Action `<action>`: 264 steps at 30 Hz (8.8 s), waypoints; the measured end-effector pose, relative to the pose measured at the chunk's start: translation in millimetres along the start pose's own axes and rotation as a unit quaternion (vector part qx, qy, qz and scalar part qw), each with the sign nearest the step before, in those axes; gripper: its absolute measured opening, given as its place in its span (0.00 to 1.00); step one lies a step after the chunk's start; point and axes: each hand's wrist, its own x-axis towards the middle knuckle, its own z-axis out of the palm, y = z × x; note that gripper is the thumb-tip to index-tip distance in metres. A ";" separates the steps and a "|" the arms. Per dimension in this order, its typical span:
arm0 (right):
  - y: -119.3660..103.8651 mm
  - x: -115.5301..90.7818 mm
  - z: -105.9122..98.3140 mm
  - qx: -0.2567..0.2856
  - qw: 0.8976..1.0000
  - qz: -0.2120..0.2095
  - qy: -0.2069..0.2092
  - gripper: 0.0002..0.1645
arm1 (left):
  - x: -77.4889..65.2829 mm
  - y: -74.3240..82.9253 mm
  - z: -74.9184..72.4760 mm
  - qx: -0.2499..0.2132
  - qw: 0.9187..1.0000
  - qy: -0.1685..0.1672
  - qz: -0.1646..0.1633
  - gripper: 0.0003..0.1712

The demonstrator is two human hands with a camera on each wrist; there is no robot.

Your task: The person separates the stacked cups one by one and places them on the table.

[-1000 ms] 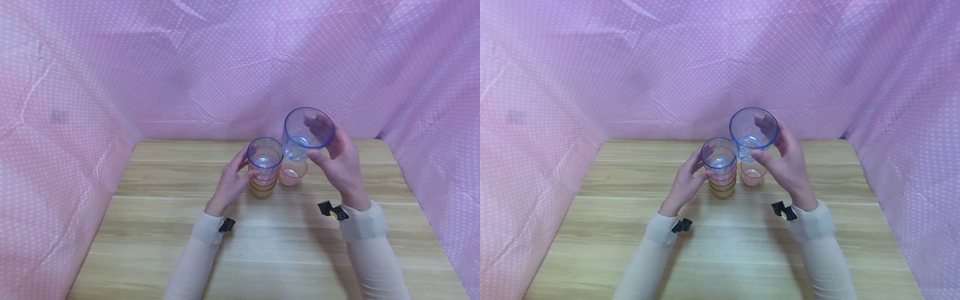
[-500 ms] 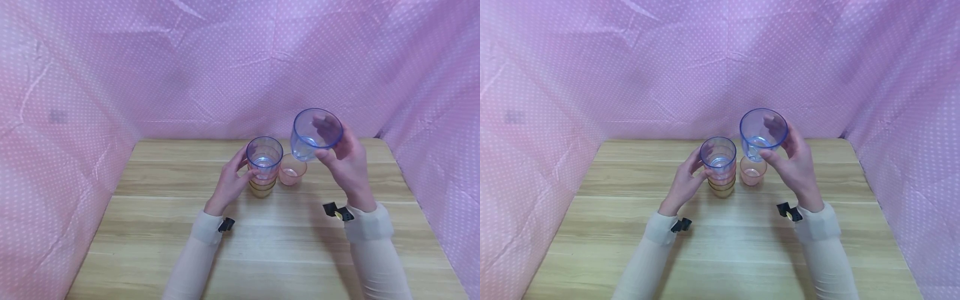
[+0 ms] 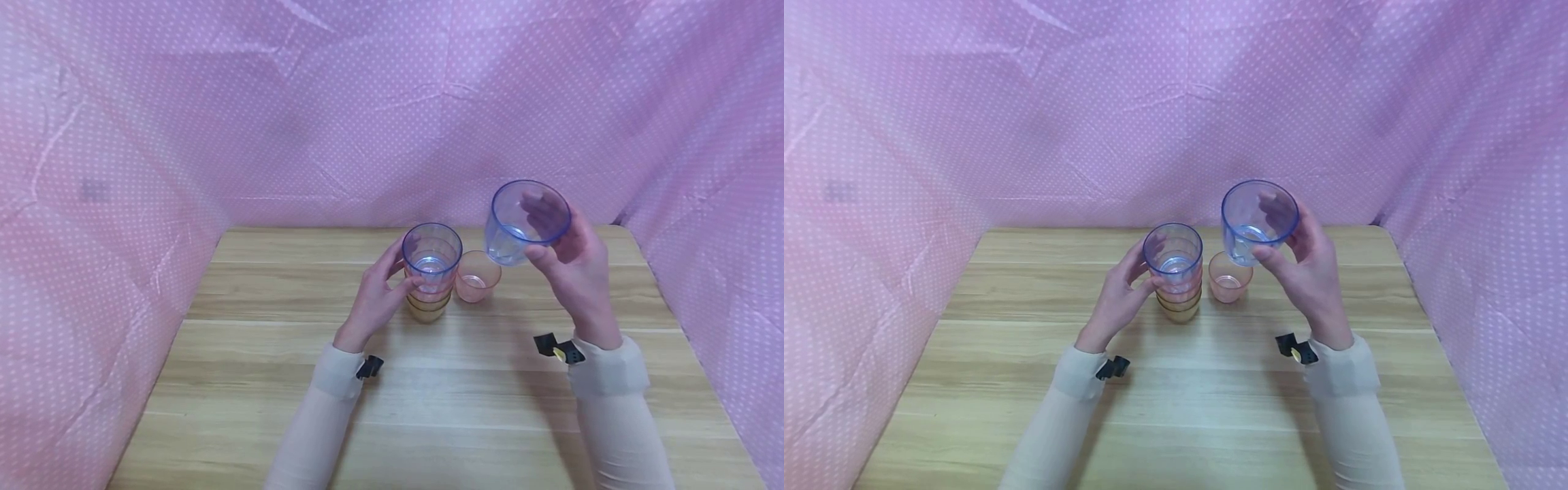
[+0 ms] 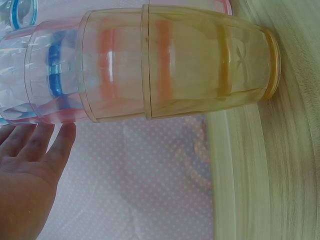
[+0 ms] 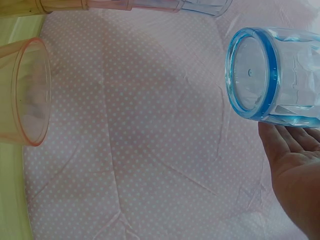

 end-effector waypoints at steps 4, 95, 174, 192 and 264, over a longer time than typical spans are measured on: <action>1.1 -2.2 -3.6 0.000 1.000 -0.001 -0.001 0.40 | 0.0 0.1 0.6 -0.003 1.000 0.000 0.001 0.43; 41.5 -53.5 -75.0 -0.121 0.977 0.162 0.068 0.47 | -0.5 -5.3 2.2 -0.014 1.000 0.000 0.026 0.43; 88.9 -68.8 -119.4 -0.327 0.881 0.334 -0.079 0.55 | -3.1 -3.9 1.1 -0.015 1.000 -0.002 0.015 0.46; 62.4 -73.6 -108.6 -0.357 0.892 0.276 -0.019 0.48 | -3.0 -7.9 3.6 -0.020 1.000 0.007 0.019 0.49; 65.4 -33.8 43.3 -0.240 0.962 0.071 -0.111 0.41 | -9.0 -10.0 2.9 -0.033 0.999 0.013 -0.019 0.53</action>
